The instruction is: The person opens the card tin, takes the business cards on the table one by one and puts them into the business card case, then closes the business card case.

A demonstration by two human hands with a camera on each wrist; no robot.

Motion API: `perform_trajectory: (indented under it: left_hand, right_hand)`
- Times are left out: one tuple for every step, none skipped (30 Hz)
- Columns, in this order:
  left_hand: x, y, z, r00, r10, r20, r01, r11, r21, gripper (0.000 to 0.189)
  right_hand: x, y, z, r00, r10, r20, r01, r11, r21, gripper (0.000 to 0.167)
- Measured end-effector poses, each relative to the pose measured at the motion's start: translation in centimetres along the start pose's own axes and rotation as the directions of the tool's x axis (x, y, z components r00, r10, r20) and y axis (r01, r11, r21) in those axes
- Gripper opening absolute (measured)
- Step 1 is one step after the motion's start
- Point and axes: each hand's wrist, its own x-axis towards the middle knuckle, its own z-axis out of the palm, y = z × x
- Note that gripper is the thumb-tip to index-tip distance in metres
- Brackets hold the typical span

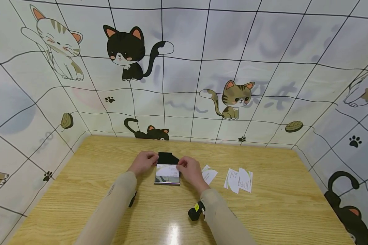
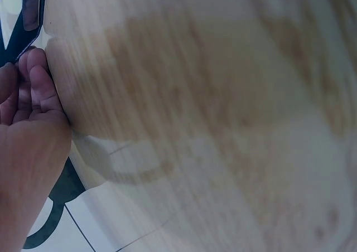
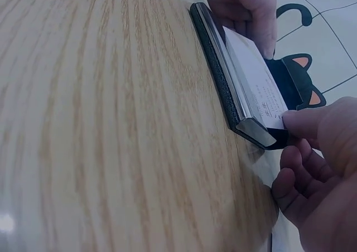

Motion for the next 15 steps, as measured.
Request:
perform_trajectory:
  left_hand:
    - [-0.02,0.01,0.0,1.0,0.002,0.002,-0.002,1.0,0.002,0.023]
    - [-0.03,0.03,-0.01,1.0,0.001,0.001,-0.001,1.0,0.001,0.023]
    - [-0.04,0.05,0.0,1.0,-0.001,0.002,0.001,1.0,-0.004,0.023]
    - [-0.05,0.07,0.0,1.0,-0.003,0.003,0.003,1.0,-0.008,0.023]
    - [-0.05,0.07,0.01,1.0,-0.003,0.003,0.003,1.0,-0.011,0.023]
    - [-0.08,0.09,0.03,1.0,-0.002,0.004,0.002,1.0,-0.015,0.023]
    - [-0.09,0.1,0.03,1.0,-0.001,0.003,0.001,1.0,-0.018,0.023]
    - [-0.11,0.09,0.04,1.0,0.001,0.003,-0.001,1.0,-0.02,0.023]
    - [-0.14,0.11,0.05,1.0,0.001,0.002,-0.001,1.0,-0.023,0.023]
    - [-0.15,0.09,0.06,1.0,0.004,0.001,-0.004,1.0,-0.021,0.023]
    - [-0.18,0.08,0.07,1.0,0.006,0.0,-0.006,1.0,-0.022,0.023]
    - [-0.18,0.05,0.08,1.0,0.008,0.0,-0.008,1.0,-0.023,0.023]
    - [-0.15,0.04,0.08,1.0,0.008,-0.001,-0.008,1.0,-0.025,0.023]
    - [-0.16,0.01,0.09,1.0,0.01,0.0,-0.01,1.0,-0.026,0.023]
    - [-0.13,0.01,0.09,1.0,0.008,0.0,-0.008,0.999,-0.03,0.023]
  right_hand:
    - [-0.04,-0.02,-0.05,1.0,-0.003,0.008,0.003,1.0,-0.004,0.009]
    - [-0.09,-0.03,-0.09,1.0,-0.005,0.015,0.005,1.0,-0.009,0.009]
    - [-0.14,-0.08,-0.15,1.0,-0.006,0.023,0.006,1.0,-0.011,0.009]
    - [-0.19,-0.09,-0.2,1.0,-0.007,0.03,0.007,1.0,-0.014,0.01]
    - [-0.23,-0.14,-0.25,0.999,-0.007,0.037,0.008,1.0,-0.02,0.01]
    - [-0.26,-0.16,-0.29,0.999,-0.013,0.043,0.014,0.999,-0.03,0.01]
    - [-0.3,-0.16,-0.32,0.999,-0.018,0.049,0.02,0.999,-0.042,0.01]
    - [-0.33,-0.15,-0.37,0.998,-0.024,0.057,0.027,0.998,-0.056,0.01]
    - [-0.32,-0.13,-0.4,0.998,-0.028,0.064,0.032,0.997,-0.068,0.01]
    - [-0.33,-0.12,-0.42,0.997,-0.03,0.073,0.035,0.996,-0.08,0.01]
    - [-0.34,-0.11,-0.43,0.996,-0.032,0.083,0.039,0.995,-0.092,0.009]
    - [-0.33,-0.09,-0.43,0.995,-0.035,0.093,0.044,0.994,-0.101,0.009]
    - [-0.31,-0.08,-0.44,0.994,-0.035,0.103,0.046,0.993,-0.108,0.009]
    - [-0.28,-0.06,-0.44,0.993,-0.033,0.112,0.046,0.992,-0.114,0.009]
    - [-0.26,-0.06,-0.43,0.992,-0.032,0.121,0.046,0.992,-0.119,0.009]
